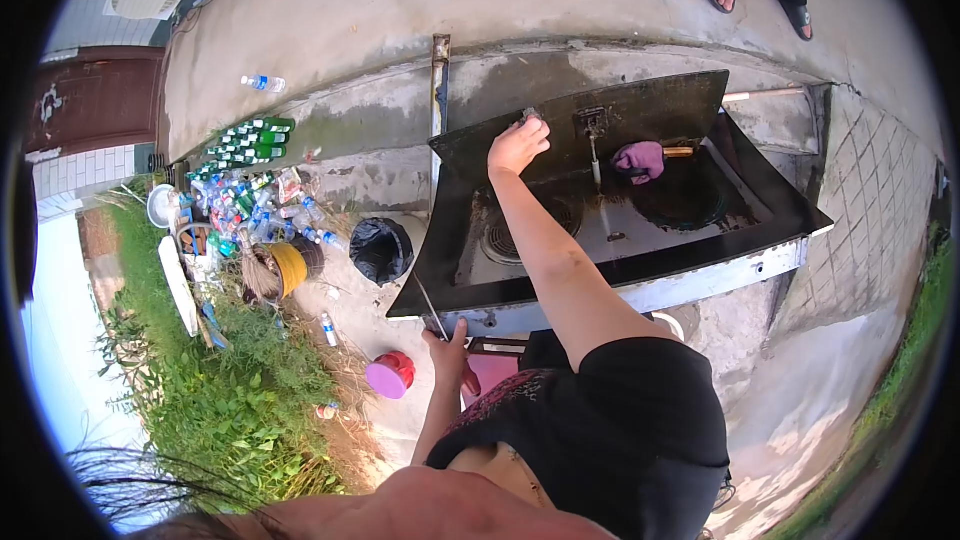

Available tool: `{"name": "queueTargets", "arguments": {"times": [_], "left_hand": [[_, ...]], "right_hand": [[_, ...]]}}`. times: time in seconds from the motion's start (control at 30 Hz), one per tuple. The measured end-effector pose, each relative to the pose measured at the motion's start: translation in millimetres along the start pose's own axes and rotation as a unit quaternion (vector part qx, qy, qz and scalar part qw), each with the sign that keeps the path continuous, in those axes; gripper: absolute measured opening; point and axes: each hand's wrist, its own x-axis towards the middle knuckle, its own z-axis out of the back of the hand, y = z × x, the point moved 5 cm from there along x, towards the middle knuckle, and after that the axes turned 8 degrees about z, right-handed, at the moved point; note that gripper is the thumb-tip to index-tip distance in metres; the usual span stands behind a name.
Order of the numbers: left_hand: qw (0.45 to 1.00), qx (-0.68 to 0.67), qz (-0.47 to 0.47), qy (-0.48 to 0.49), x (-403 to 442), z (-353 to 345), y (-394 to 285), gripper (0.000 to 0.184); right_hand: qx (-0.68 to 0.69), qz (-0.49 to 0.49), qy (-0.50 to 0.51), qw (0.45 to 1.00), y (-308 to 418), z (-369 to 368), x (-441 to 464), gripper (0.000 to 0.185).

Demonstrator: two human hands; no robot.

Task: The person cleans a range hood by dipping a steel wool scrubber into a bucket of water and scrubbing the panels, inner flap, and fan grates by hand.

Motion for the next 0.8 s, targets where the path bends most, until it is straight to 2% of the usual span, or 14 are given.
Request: {"name": "queueTargets", "arguments": {"times": [0.07, 0.1, 0.17, 0.27, 0.37, 0.4, 0.43, 0.47, 0.5, 0.57, 0.63, 0.67, 0.73, 0.8], "left_hand": [[1.000, 0.000, 0.000, 0.007, -2.2, -2.5, -0.7, 0.061], [0.999, 0.042, 0.030, 0.001, -4.6, -1.1, -3.0, 0.063], [0.997, 0.070, -0.002, -0.012, 5.6, 1.3, 11.7, 0.065], [0.994, 0.101, -0.014, -0.032, -4.9, 2.8, -5.6, 0.067], [0.996, 0.075, -0.042, -0.035, -3.7, -0.4, -6.3, 0.068], [0.996, 0.059, -0.055, -0.033, -3.4, 0.6, -2.6, 0.069], [0.997, 0.070, -0.023, -0.037, -10.0, 1.1, -11.7, 0.069], [0.998, 0.047, -0.014, -0.028, -9.5, 1.7, -5.4, 0.070], [1.000, 0.021, -0.006, -0.019, -5.2, 0.2, 2.4, 0.070], [1.000, 0.001, 0.022, 0.006, -1.8, -1.8, 4.3, 0.071], [1.000, 0.008, -0.012, -0.017, -7.5, -1.7, 2.4, 0.070], [0.999, 0.010, -0.034, -0.030, -5.5, -2.0, -3.0, 0.070], [0.998, 0.003, -0.047, -0.033, -0.8, -2.2, -11.6, 0.072], [0.999, 0.000, -0.041, -0.032, -7.6, -1.4, -5.8, 0.074]], "right_hand": [[0.020, 0.046, 0.068, 0.996, 2.3, -1.2, -15.8, 0.030], [0.030, 0.129, 0.123, 0.984, 8.6, 3.0, -21.9, 0.029], [0.056, 0.291, 0.223, 0.929, 25.6, 14.9, -31.8, 0.027], [0.048, 0.555, 0.286, 0.780, 67.7, 13.6, -64.4, 0.018], [-0.099, 0.710, 0.333, 0.612, 75.7, -17.8, -63.5, 0.015], [-0.100, 0.742, 0.327, 0.576, 72.8, -12.5, -52.6, 0.013], [-0.129, 0.765, 0.319, 0.544, 61.3, -9.5, -41.1, 0.014], [-0.137, 0.757, 0.306, 0.561, 53.4, 4.5, -18.6, 0.018], [-0.137, 0.720, 0.337, 0.591, 40.4, 12.2, 7.9, 0.020], [-0.187, 0.661, 0.298, 0.663, 19.0, 47.2, 72.0, 0.028], [-0.314, 0.526, 0.271, 0.742, -16.1, 73.0, 149.6, 0.028], [-0.323, 0.467, 0.254, 0.783, -37.0, 84.8, 187.1, 0.028], [-0.308, 0.493, 0.217, 0.784, -37.2, 114.2, 211.7, 0.029], [-0.236, 0.549, 0.225, 0.769, -19.4, 112.3, 181.6, 0.032]]}}
